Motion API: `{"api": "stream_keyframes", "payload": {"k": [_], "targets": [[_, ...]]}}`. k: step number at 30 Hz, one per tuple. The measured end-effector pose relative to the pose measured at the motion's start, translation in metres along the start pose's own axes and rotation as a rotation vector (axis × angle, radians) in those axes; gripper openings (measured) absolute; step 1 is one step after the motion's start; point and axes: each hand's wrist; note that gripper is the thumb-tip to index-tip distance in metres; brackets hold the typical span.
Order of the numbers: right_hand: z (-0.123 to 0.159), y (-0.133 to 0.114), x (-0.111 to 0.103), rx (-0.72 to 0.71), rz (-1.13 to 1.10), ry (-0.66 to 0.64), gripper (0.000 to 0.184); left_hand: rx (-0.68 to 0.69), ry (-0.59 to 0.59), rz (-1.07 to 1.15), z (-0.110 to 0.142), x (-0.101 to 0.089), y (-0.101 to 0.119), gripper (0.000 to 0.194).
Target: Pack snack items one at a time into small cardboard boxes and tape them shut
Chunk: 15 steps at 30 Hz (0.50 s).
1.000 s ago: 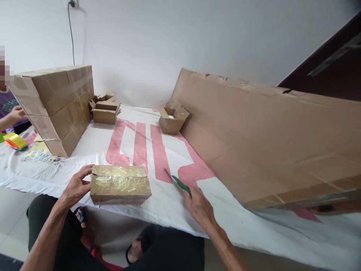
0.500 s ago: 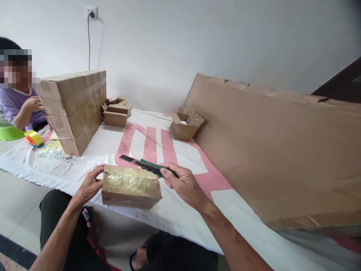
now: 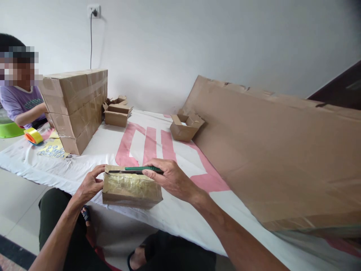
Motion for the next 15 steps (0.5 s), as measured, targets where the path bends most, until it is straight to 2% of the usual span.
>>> {"api": "stream_keyframes", "payload": {"k": [15], "targets": [[-0.014, -0.012, -0.001, -0.088, 0.122, -0.053, 0.022, -0.006, -0.021, -0.010, -0.002, 0.000, -0.002, 0.043]]}}
Point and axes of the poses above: each hand's wrist, its own z-axis away from the middle knuckle, its own x-axis out of the palm, y = z × x, and after that the axes turned 1 degree about -x, right-handed
